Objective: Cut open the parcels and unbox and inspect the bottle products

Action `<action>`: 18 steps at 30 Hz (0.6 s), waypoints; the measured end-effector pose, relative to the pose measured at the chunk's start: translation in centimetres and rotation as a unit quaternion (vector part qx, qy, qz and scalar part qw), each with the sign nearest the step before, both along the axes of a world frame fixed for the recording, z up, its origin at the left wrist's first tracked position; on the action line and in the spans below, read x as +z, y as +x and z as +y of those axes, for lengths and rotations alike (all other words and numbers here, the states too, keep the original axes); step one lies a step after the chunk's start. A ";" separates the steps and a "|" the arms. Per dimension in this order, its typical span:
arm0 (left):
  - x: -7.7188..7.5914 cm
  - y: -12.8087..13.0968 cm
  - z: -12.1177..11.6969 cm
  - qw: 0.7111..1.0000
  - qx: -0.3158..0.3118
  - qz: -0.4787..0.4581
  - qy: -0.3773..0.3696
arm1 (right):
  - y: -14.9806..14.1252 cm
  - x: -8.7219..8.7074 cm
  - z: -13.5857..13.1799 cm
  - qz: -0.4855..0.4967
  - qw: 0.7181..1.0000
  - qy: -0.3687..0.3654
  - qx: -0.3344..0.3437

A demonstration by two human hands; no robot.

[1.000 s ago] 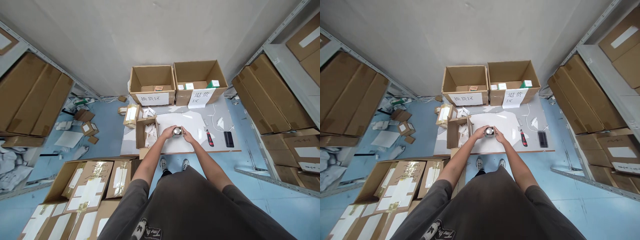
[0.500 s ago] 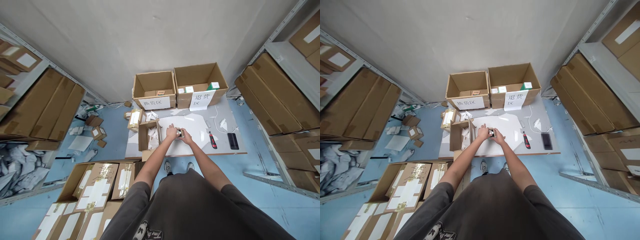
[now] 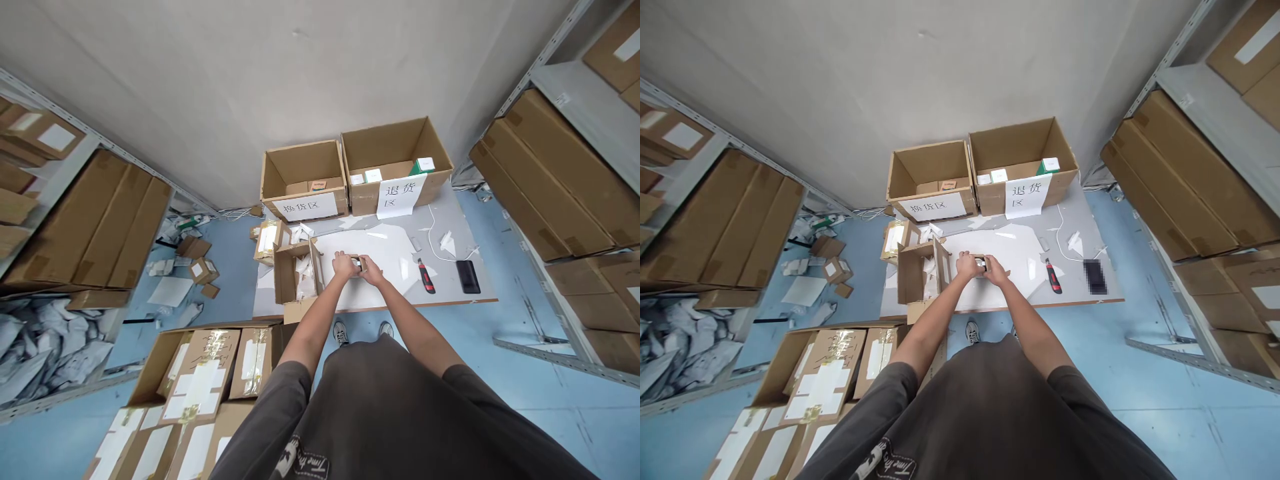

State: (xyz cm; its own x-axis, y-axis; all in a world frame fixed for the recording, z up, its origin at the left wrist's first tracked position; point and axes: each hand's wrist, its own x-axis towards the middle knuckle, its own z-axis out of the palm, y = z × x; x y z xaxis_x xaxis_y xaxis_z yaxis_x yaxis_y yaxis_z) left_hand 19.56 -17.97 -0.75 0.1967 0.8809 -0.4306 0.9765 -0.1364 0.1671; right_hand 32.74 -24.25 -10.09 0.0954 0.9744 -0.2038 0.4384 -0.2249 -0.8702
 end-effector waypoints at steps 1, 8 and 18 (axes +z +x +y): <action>0.3 -0.1 -0.2 1.000 0.002 -0.013 0.016 | 0.0 0.0 0.0 0.000 1.000 0.001 -0.002; 3.6 -1.4 0.1 0.992 0.035 -0.123 0.009 | 0.2 0.5 0.1 -0.002 1.000 -0.029 -0.007; 9.5 -3.6 3.2 0.969 0.020 -0.241 0.045 | 0.0 0.7 0.7 -0.036 0.999 -0.012 0.011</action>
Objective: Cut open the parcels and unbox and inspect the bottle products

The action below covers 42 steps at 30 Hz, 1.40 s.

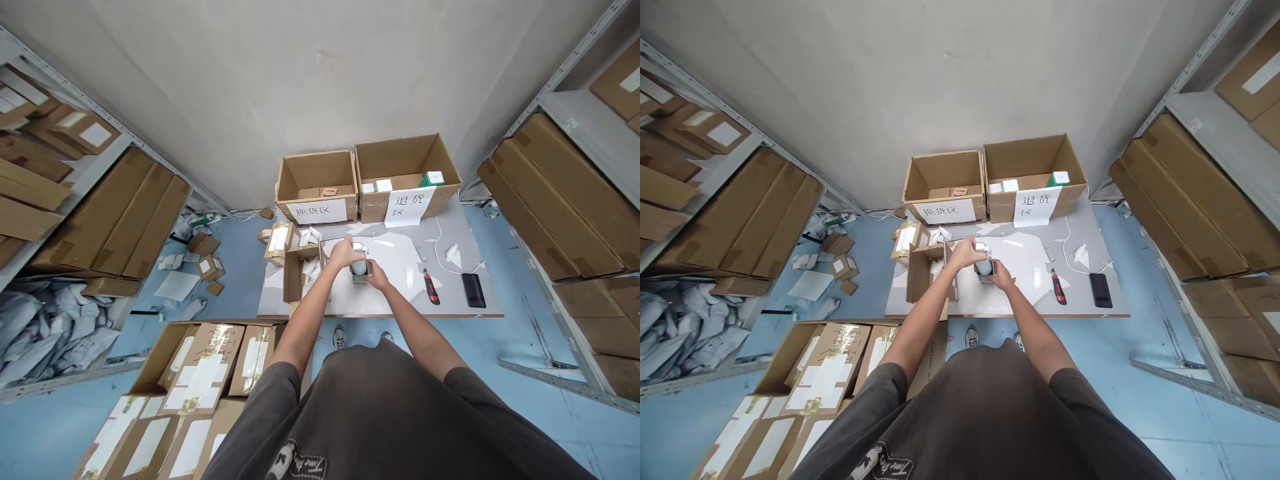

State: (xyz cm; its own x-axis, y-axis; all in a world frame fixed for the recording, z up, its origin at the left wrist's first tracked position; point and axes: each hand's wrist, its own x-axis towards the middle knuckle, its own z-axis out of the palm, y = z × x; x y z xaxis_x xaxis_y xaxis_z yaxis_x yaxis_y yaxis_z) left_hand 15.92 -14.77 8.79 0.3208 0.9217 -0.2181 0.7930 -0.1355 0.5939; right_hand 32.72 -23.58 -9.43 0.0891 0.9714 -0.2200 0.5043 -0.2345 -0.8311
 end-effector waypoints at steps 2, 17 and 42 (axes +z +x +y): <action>1.4 -0.3 0.9 0.999 0.001 -0.031 0.025 | 0.0 -0.1 0.0 0.002 1.000 0.001 0.003; 7.7 -3.1 5.9 0.919 -0.138 -0.367 -0.047 | 1.9 7.1 -0.7 0.128 0.989 0.076 0.010; 9.2 -3.0 1.9 0.879 -0.048 -0.462 -0.112 | -1.6 20.1 -1.5 0.374 0.919 0.123 0.014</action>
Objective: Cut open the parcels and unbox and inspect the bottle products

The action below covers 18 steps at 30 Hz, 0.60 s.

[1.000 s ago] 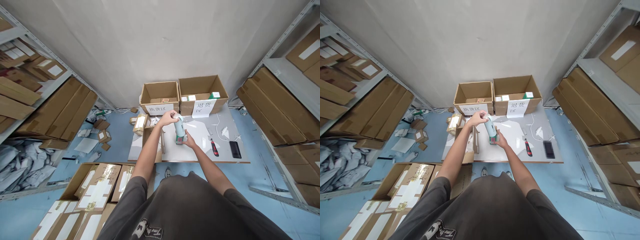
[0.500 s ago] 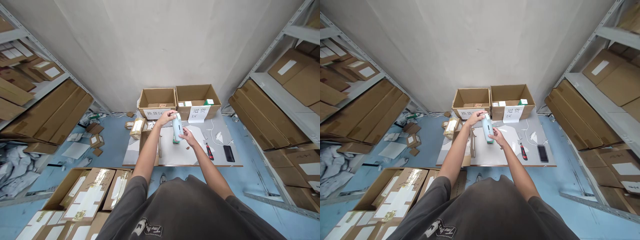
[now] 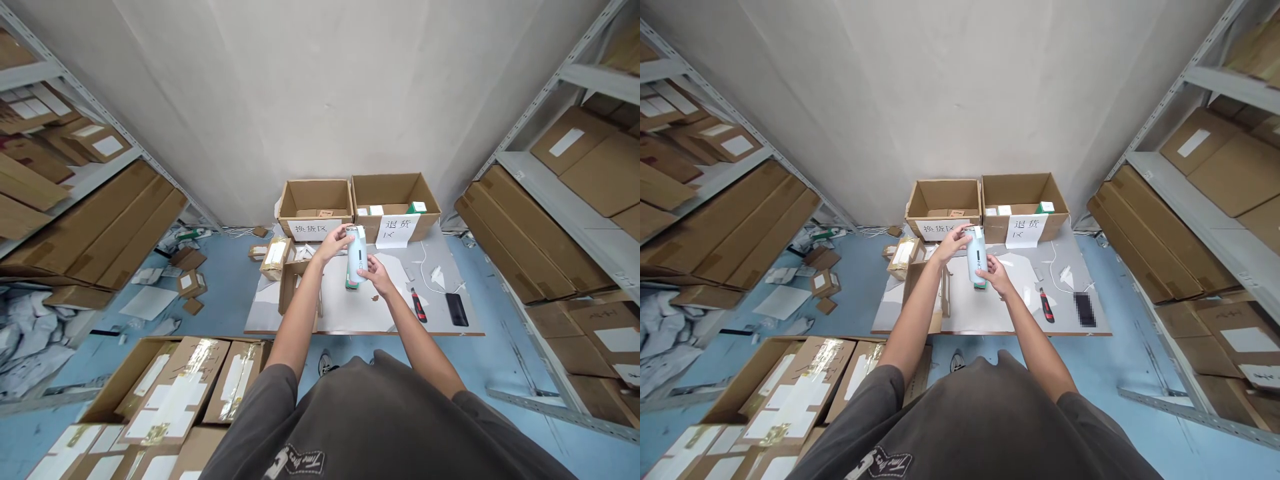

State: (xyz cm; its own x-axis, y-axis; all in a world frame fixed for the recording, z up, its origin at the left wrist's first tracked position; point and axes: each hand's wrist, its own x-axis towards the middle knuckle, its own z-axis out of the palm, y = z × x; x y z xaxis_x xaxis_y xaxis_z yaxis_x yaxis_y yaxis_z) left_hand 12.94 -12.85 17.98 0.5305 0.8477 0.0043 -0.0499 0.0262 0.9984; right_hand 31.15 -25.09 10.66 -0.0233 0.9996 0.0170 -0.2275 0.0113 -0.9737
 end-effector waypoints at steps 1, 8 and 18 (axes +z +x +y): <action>0.0 0.0 0.0 1.000 0.001 0.001 -0.002 | 0.0 0.0 0.0 0.000 1.000 0.000 0.000; -0.2 0.3 -0.5 1.000 -0.003 0.001 -0.001 | -0.3 0.0 -0.2 -0.003 1.000 -0.005 -0.007; -1.1 1.6 -3.4 0.994 0.088 0.055 0.019 | -0.6 -0.1 0.5 -0.034 0.995 -0.018 -0.095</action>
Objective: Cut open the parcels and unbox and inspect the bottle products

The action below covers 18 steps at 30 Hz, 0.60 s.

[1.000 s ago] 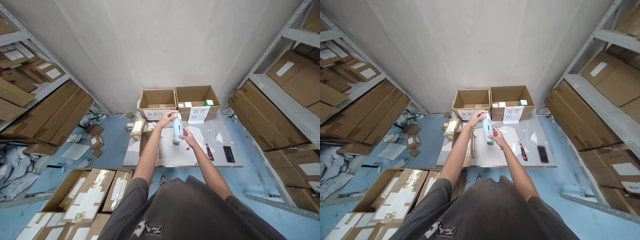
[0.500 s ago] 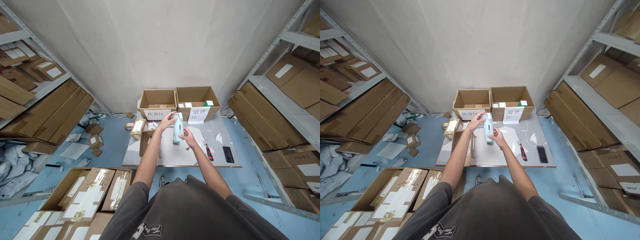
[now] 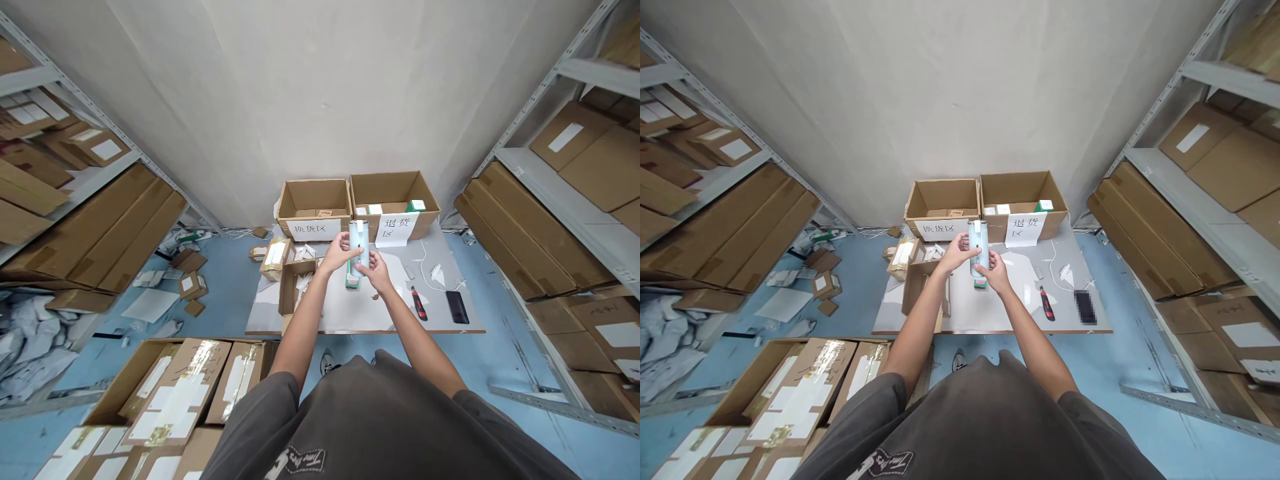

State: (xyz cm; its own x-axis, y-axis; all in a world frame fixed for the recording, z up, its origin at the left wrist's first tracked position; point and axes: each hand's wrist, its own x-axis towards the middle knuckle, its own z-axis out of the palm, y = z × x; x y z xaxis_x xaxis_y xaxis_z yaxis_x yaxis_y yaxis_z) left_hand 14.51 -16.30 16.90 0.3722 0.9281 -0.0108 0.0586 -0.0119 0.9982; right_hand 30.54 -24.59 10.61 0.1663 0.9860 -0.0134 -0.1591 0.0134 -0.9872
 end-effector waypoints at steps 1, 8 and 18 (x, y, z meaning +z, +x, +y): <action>-0.1 0.2 -0.3 1.000 0.011 0.008 0.005 | -0.1 0.0 0.1 -0.004 1.000 -0.002 -0.004; -0.7 0.2 -0.2 0.999 0.022 -0.034 0.006 | 0.2 0.3 -0.2 0.008 1.000 0.002 0.014; -0.8 -1.2 -0.4 0.992 -0.071 -0.103 0.003 | -0.1 1.0 -1.3 0.070 0.994 -0.022 0.076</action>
State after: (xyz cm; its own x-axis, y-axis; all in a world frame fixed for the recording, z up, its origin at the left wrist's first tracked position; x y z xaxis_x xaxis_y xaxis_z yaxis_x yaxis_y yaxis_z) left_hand 13.28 -16.66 16.14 0.4928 0.8662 0.0833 -0.1485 -0.0106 0.9889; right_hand 30.44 -25.91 11.58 0.0097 0.9975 -0.0700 -0.2926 -0.0641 -0.9541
